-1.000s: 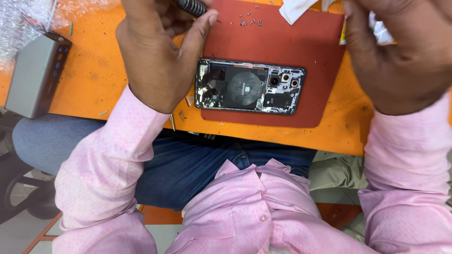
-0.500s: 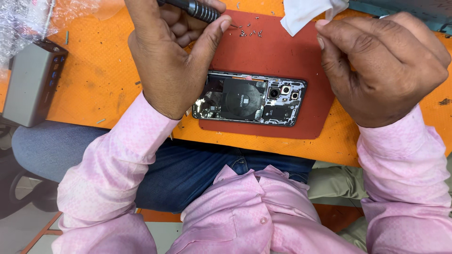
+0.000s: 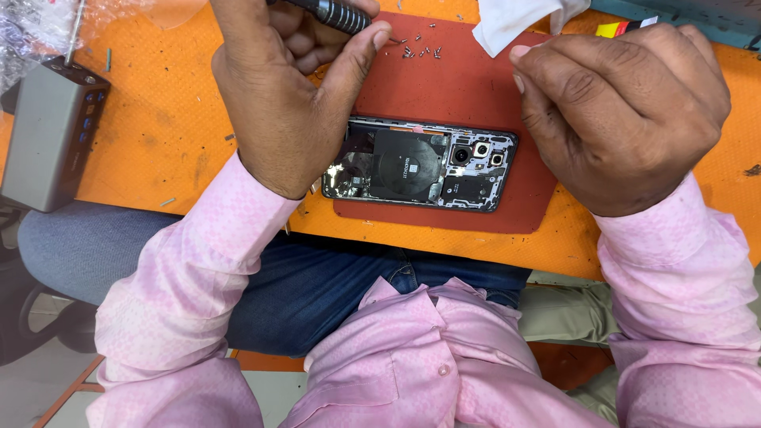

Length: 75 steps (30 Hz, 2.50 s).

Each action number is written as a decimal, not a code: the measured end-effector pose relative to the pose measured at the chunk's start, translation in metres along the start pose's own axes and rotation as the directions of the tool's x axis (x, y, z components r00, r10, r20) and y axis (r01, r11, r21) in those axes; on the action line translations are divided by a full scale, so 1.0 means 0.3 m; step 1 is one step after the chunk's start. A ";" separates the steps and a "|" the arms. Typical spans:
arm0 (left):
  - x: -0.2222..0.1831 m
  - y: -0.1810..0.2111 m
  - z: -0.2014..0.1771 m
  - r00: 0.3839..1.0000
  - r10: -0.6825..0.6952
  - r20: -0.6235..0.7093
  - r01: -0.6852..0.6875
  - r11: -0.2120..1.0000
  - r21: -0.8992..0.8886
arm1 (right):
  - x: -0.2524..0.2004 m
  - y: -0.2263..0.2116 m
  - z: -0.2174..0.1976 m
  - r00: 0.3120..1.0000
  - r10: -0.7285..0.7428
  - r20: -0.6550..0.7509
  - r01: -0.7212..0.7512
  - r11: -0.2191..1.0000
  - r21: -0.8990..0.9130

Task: The person removes the screen and internal components from a mobile phone, handles the battery and circuit board, and then reassembles parts into the phone frame using a screwdriver and tweezers.

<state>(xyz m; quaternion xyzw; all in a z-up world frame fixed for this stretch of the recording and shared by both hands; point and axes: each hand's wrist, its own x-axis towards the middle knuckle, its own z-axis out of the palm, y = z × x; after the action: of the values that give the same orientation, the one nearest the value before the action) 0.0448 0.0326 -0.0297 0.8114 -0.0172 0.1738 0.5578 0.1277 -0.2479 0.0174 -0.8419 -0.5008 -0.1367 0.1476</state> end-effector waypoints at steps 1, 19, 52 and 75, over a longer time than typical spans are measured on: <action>0.000 -0.001 0.000 1.000 0.008 0.002 -0.008 1.000 0.008 | -0.002 -0.004 0.000 1.000 -0.002 -0.001 0.002 1.000 -0.002; 0.000 -0.011 0.011 1.000 -0.016 -0.019 0.016 1.000 -0.020 | 0.011 -0.010 0.010 1.000 -0.006 0.019 0.006 1.000 -0.010; 0.020 0.041 -0.017 0.997 0.058 0.050 -0.064 0.991 0.116 | 0.041 -0.022 0.026 1.000 -0.015 -0.011 0.015 1.000 0.024; 0.000 0.005 -0.013 0.998 0.050 0.032 -0.051 0.998 0.033 | 0.217 -0.043 0.117 0.998 0.010 0.063 -0.013 0.999 0.047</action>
<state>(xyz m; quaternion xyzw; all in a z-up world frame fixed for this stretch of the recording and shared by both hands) 0.0433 0.0356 -0.0270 0.8228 -0.0437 0.1754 0.5388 0.1492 -0.1763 0.0112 -0.8450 -0.5032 -0.0976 0.1526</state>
